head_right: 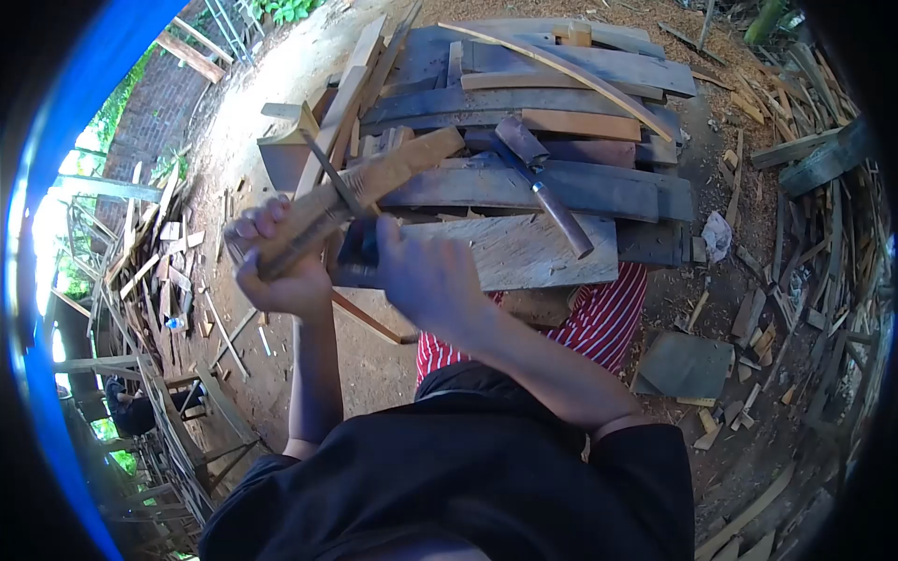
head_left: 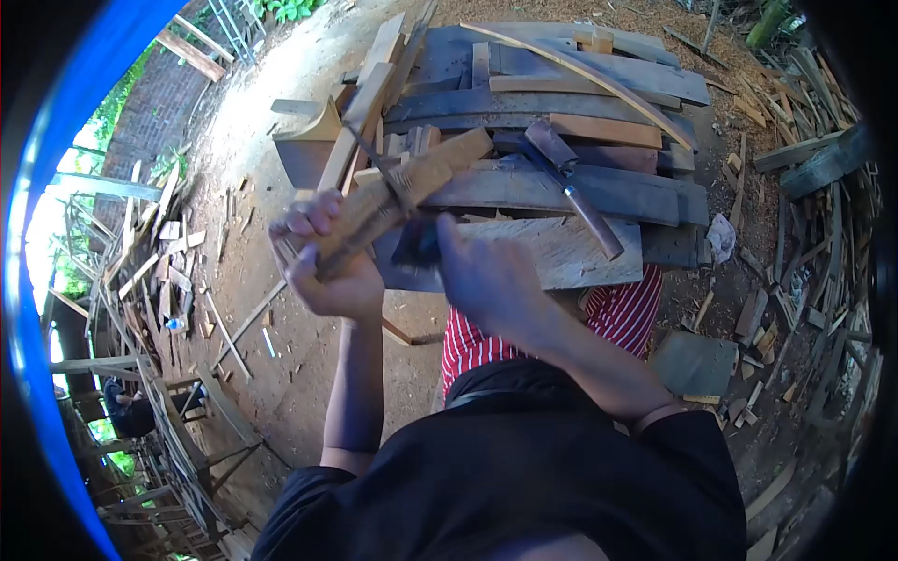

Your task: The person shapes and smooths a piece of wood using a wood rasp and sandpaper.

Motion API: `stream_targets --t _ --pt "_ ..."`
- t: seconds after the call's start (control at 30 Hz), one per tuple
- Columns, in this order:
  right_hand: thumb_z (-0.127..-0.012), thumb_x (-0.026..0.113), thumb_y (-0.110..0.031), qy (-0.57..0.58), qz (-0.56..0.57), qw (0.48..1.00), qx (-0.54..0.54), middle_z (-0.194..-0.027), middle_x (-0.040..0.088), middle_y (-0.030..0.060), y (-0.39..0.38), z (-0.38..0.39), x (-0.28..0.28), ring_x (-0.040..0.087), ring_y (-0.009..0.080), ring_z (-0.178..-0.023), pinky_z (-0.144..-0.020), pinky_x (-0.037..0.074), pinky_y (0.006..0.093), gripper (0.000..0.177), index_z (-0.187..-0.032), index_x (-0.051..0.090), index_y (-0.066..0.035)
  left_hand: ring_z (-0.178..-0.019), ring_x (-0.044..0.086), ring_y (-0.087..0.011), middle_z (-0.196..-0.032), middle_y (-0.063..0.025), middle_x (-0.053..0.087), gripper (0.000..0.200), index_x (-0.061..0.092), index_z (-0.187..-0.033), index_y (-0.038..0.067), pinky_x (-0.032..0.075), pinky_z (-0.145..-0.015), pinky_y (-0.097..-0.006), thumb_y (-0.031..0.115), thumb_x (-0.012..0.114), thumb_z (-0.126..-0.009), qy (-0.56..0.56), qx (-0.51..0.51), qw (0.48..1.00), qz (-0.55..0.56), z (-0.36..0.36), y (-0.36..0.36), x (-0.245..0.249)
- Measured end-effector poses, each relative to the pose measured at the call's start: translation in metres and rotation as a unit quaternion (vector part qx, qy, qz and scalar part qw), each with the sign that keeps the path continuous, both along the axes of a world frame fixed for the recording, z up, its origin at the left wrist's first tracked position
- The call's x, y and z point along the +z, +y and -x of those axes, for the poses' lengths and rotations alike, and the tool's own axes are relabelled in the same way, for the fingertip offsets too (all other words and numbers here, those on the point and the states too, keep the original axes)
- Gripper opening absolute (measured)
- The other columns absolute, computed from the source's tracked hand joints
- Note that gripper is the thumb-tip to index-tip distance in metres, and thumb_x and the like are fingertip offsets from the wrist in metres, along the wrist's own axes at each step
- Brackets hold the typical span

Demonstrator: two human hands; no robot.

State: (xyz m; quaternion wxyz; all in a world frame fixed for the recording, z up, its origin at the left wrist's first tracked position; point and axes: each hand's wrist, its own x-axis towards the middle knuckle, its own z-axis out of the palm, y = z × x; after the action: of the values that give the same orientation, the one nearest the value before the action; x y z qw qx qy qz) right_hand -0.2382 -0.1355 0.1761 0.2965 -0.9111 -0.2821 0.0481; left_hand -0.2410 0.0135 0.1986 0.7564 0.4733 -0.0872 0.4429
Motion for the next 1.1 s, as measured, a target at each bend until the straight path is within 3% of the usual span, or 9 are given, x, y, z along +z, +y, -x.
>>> stream_targets --t 0.23,0.3,0.43,0.5,0.63,0.7,0.9,0.97,1.1 --pt "-0.082 0.054 -0.012 -0.111 -0.067 0.99 -0.062 -0.066 0.063 0.018 0.002 -0.039 -0.038 0.065 0.0339 -0.061 -0.057 0.052 0.0446 0.019 -0.097 0.05 0.0 -0.08 0.041 -0.0229 -0.077 -0.0065 0.037 0.028 0.041 -0.088 0.009 0.037 -0.085 -0.0428 0.025 0.049 -0.067 0.014 -0.04 0.983 -0.176 0.004 -0.002 -0.002" --pt "-0.08 0.06 -0.019 0.002 0.019 1.0 -0.021 -0.07 0.066 0.0173 -0.008 -0.02 -0.012 0.068 0.0264 -0.061 -0.053 0.053 0.0416 0.031 -0.102 0.05 -0.001 -0.075 0.042 -0.0214 -0.074 -0.0084 0.04 0.024 0.041 -0.083 0.006 0.039 -0.078 -0.0418 0.02 0.046 -0.064 -0.001 -0.03 0.994 -0.108 -0.004 -0.006 0.004" --pt "-0.078 0.06 -0.018 -0.115 -0.007 0.989 -0.096 -0.065 0.065 0.0151 -0.006 -0.051 -0.05 0.067 0.0273 -0.059 -0.052 0.053 0.0405 0.029 -0.099 0.051 -0.002 -0.074 0.041 -0.0212 -0.074 -0.0084 0.039 0.027 0.04 -0.082 0.005 0.038 -0.08 -0.041 0.021 0.049 -0.062 0.008 -0.086 0.985 -0.149 -0.008 -0.002 0.011" --pt "-0.078 0.059 -0.017 0.003 -0.059 0.994 -0.092 -0.065 0.065 0.0164 -0.002 -0.075 -0.056 0.068 0.0281 -0.059 -0.053 0.053 0.0418 0.025 -0.097 0.051 -0.003 -0.081 0.04 -0.0222 -0.076 -0.0063 0.035 0.027 0.038 -0.084 0.01 0.034 -0.089 -0.043 0.024 0.049 -0.064 0.04 -0.118 0.967 -0.221 -0.008 -0.001 0.013" --pt "-0.079 0.057 -0.011 -0.075 -0.036 0.996 -0.028 -0.066 0.065 0.017 -0.009 -0.012 -0.012 0.068 0.0304 -0.062 -0.056 0.053 0.0423 0.02 -0.095 0.05 -0.002 -0.08 0.039 -0.0223 -0.076 -0.0062 0.034 0.026 0.037 -0.083 0.011 0.034 -0.089 -0.0431 0.025 0.049 -0.064 0.052 -0.107 0.982 -0.145 -0.018 0.015 0.016" --pt "-0.081 0.055 -0.012 0.016 -0.022 0.999 -0.039 -0.066 0.065 0.0174 -0.008 -0.029 -0.019 0.067 0.0325 -0.062 -0.055 0.053 0.0435 0.017 -0.093 0.05 -0.001 -0.078 0.039 -0.0223 -0.075 -0.0058 0.034 0.026 0.036 -0.082 0.012 0.034 -0.089 -0.0434 0.025 0.049 -0.064 0.054 -0.106 0.983 -0.14 -0.02 0.015 0.022" --pt "-0.088 0.053 -0.019 0.001 -0.079 0.993 -0.083 -0.064 0.062 0.0178 -0.009 -0.045 -0.04 0.064 0.0366 -0.059 -0.052 0.051 0.0466 0.031 -0.113 0.047 -0.001 -0.075 0.043 -0.0211 -0.073 -0.0076 0.04 0.027 0.041 -0.081 0.008 0.036 -0.081 -0.0399 0.025 0.052 -0.063 0.029 -0.154 0.956 -0.249 -0.016 0.003 0.02" --pt "-0.087 0.055 -0.018 0.072 0.009 0.996 -0.049 -0.064 0.062 0.0174 -0.016 -0.032 -0.015 0.064 0.0358 -0.059 -0.053 0.051 0.0473 0.033 -0.114 0.046 0.0 -0.075 0.044 -0.0212 -0.073 -0.008 0.041 0.027 0.04 -0.08 0.008 0.036 -0.081 -0.0406 0.027 0.053 -0.065 0.032 -0.13 0.974 -0.185 -0.018 0.009 0.021" --pt "-0.082 0.056 -0.016 0.004 -0.072 0.993 -0.089 -0.064 0.064 0.0163 -0.009 -0.068 -0.056 0.066 0.0342 -0.06 -0.057 0.053 0.0454 0.028 -0.103 0.048 0.002 -0.076 0.044 -0.0221 -0.072 -0.0081 0.041 0.026 0.039 -0.079 0.009 0.035 -0.082 -0.0419 0.025 0.052 -0.063 0.047 -0.151 0.956 -0.248 -0.015 0.003 0.024"
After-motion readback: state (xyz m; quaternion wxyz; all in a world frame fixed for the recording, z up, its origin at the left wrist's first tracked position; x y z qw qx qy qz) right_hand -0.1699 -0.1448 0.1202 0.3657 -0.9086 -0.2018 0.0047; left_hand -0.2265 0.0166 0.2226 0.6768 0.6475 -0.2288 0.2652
